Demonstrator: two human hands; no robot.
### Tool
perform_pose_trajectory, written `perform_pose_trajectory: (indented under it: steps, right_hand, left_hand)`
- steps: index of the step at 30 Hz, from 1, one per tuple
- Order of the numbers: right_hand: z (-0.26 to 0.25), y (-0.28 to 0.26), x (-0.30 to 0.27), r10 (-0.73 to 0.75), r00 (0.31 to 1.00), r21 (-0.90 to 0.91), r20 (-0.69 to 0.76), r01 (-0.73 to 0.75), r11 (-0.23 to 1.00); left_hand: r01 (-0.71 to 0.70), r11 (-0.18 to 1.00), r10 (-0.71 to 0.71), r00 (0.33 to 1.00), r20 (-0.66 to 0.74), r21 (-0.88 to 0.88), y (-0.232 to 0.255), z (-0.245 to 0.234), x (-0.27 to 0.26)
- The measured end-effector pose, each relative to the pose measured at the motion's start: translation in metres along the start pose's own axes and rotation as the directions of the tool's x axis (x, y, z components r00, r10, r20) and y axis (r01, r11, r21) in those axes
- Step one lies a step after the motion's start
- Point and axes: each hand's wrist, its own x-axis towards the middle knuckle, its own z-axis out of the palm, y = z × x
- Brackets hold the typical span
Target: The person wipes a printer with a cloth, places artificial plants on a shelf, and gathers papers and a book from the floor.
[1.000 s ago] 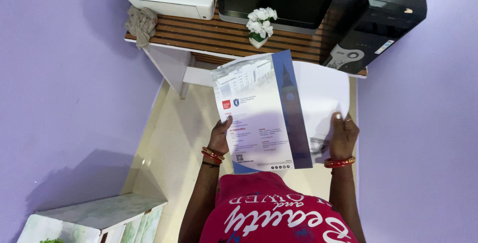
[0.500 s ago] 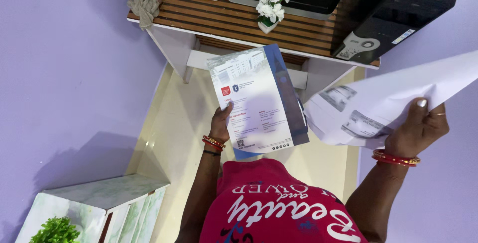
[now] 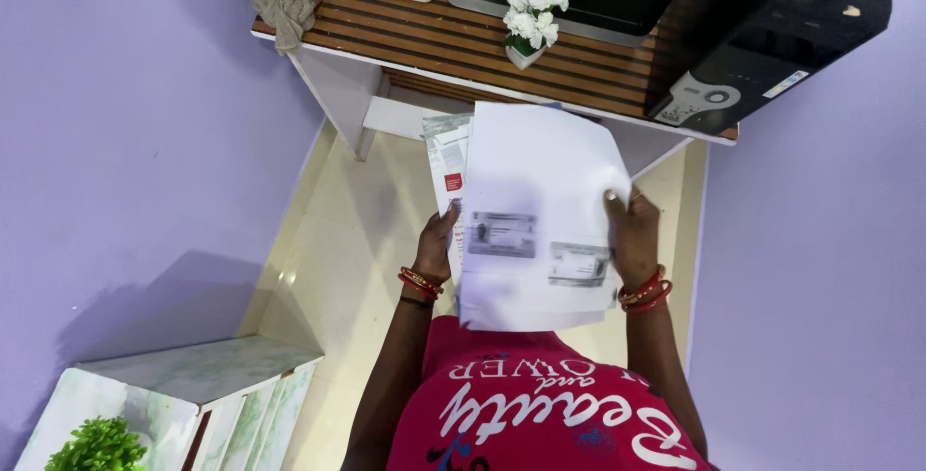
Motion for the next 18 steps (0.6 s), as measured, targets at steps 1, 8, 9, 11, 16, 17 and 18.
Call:
perform_pose_trajectory:
  steps: [1, 8, 9, 11, 16, 17, 18]
  right_hand:
    - [0.004, 0.01, -0.003, 0.048, 0.999, -0.085, -0.006, -0.048, 0.995]
    - [0.013, 0.017, -0.01, 0.001, 0.998, -0.313, 0.059, 0.018, 0.949]
    - [0.013, 0.013, -0.01, -0.007, 0.997, -0.341, 0.081, 0.034, 0.939]
    - [0.015, 0.008, -0.01, -0.013, 0.995, -0.368, 0.098, 0.048, 0.929]
    - [0.012, 0.002, -0.014, 0.044, 0.996, -0.442, -0.076, -0.074, 0.894]
    - [0.011, 0.0, -0.015, 0.042, 0.996, -0.441, -0.076, -0.072, 0.894]
    - [0.007, -0.002, -0.016, -0.014, 0.999, -0.283, -0.05, -0.001, 0.959]
  left_hand:
    - [0.006, 1.0, -0.006, 1.0, -0.019, -0.001, 0.0, 0.0, 0.0]
    - [0.026, 0.997, -0.025, 1.0, 0.019, -0.074, -0.025, -0.035, 0.008]
    - [0.029, 0.997, -0.028, 0.999, 0.021, -0.07, -0.029, -0.042, 0.011]
    - [-0.107, 0.912, 0.105, 0.994, 0.027, 0.395, -0.035, -0.048, 0.015]
    - [-0.046, 0.937, 0.062, 0.997, -0.035, 0.346, -0.027, -0.027, 0.003]
    - [-0.048, 0.949, 0.066, 0.997, -0.045, 0.311, -0.026, -0.026, 0.0]
    - [-0.05, 0.949, 0.067, 0.997, -0.043, 0.312, -0.025, -0.025, -0.001]
